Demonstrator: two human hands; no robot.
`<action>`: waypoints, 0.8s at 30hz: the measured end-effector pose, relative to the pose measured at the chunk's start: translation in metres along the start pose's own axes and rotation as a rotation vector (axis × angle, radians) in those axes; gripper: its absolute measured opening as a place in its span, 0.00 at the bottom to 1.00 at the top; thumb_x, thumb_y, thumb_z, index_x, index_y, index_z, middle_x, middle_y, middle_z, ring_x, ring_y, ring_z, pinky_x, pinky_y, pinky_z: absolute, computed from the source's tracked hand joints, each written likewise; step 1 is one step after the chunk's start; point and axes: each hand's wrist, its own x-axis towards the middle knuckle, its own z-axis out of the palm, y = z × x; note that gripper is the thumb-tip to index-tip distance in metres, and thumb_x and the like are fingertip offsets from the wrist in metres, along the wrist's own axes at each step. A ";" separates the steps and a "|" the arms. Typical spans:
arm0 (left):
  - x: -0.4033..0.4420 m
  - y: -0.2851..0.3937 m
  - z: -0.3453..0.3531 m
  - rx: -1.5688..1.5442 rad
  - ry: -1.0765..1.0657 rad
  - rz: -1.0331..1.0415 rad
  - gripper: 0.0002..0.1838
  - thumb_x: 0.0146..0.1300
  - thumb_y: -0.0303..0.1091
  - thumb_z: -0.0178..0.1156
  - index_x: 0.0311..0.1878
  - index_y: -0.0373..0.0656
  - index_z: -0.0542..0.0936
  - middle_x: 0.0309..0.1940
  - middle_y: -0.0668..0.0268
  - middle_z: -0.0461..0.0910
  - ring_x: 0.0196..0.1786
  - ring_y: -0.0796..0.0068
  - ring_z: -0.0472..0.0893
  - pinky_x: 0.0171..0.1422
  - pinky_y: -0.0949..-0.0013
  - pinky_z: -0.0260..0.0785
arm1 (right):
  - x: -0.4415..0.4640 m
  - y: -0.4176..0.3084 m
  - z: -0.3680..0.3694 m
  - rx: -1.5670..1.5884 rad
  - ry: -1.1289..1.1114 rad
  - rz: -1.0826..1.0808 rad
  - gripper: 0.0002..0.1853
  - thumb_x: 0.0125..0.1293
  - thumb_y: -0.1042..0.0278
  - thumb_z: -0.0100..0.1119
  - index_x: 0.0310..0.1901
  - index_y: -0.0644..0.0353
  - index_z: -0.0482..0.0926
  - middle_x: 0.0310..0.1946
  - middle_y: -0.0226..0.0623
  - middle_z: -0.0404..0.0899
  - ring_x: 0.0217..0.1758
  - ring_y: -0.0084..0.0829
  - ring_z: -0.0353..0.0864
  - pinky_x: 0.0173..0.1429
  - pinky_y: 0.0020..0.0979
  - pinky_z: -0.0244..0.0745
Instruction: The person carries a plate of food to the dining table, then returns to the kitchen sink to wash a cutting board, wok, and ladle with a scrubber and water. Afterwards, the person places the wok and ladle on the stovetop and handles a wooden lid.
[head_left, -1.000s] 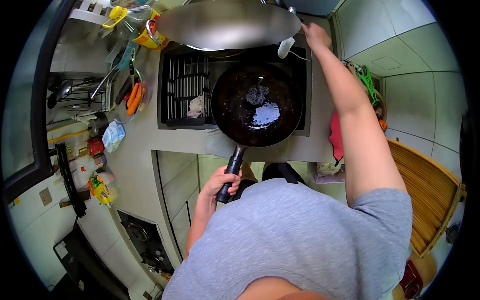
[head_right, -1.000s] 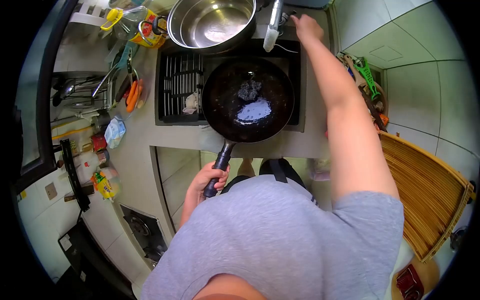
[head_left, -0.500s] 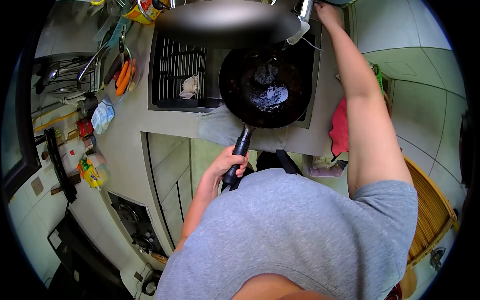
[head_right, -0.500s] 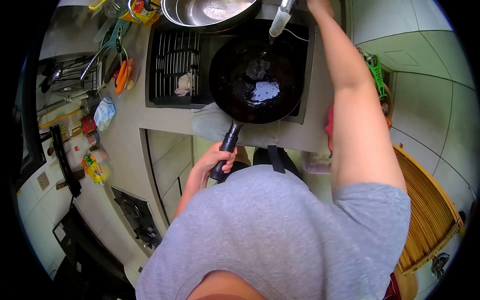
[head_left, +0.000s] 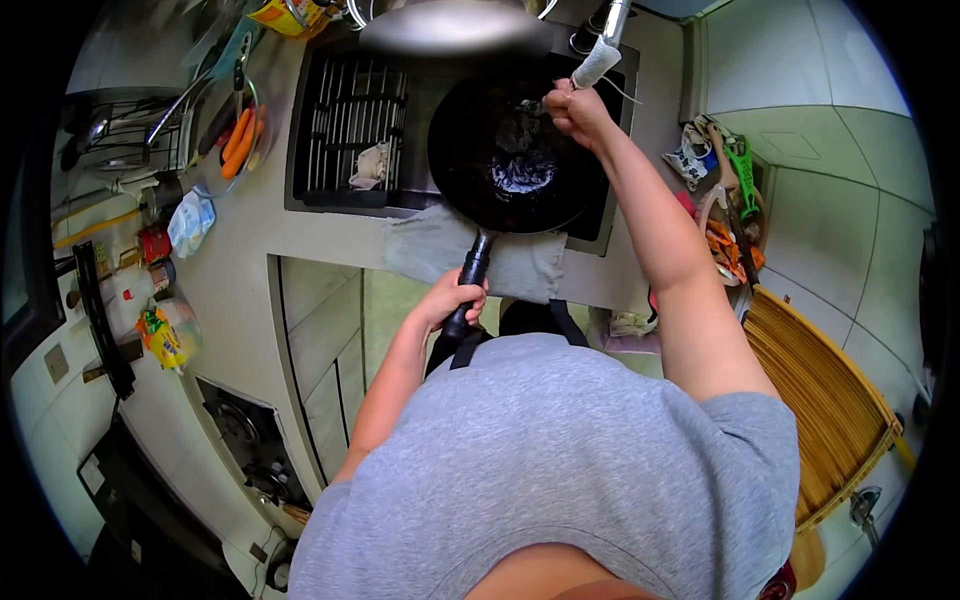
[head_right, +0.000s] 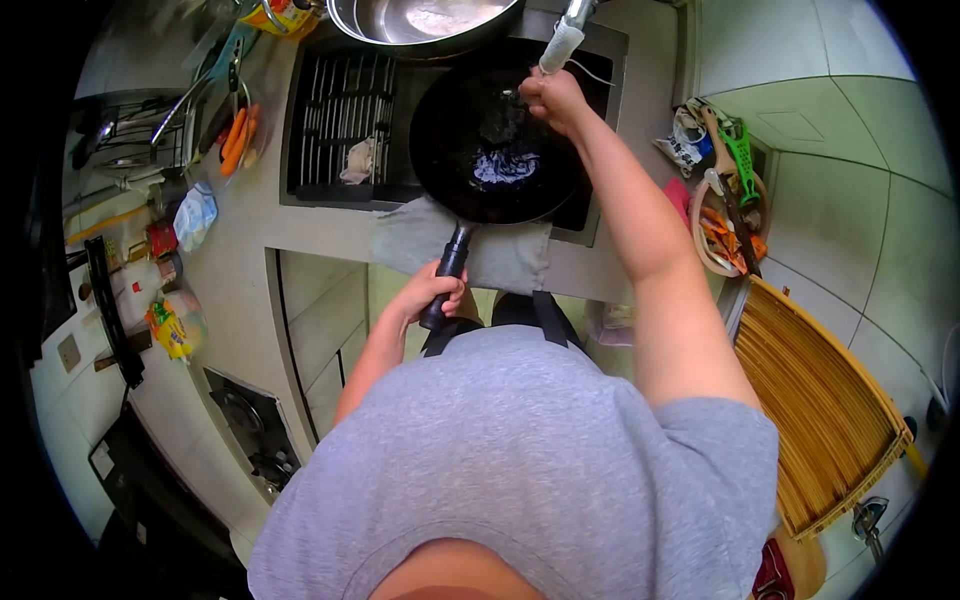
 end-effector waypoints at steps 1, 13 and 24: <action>0.000 0.001 -0.001 -0.004 0.004 0.001 0.11 0.54 0.23 0.55 0.42 0.38 0.69 0.19 0.65 0.70 0.17 0.76 0.70 0.25 0.69 0.65 | -0.008 -0.001 0.006 0.000 -0.004 0.004 0.14 0.58 0.78 0.60 0.26 0.53 0.63 0.22 0.28 0.68 0.21 0.17 0.66 0.23 0.20 0.64; 0.001 -0.003 -0.008 0.023 0.010 -0.007 0.12 0.54 0.21 0.55 0.42 0.38 0.68 0.19 0.65 0.70 0.17 0.76 0.69 0.23 0.70 0.64 | -0.064 0.011 0.004 -1.161 0.026 -0.200 0.28 0.56 0.68 0.64 0.61 0.56 0.74 0.52 0.47 0.80 0.55 0.40 0.80 0.61 0.36 0.73; 0.000 -0.003 -0.006 -0.013 0.025 -0.021 0.11 0.54 0.21 0.55 0.41 0.39 0.69 0.19 0.65 0.69 0.16 0.76 0.69 0.22 0.69 0.63 | -0.025 -0.048 -0.050 -0.460 0.367 -0.024 0.14 0.61 0.72 0.59 0.49 0.58 0.79 0.38 0.33 0.84 0.35 0.21 0.83 0.38 0.24 0.77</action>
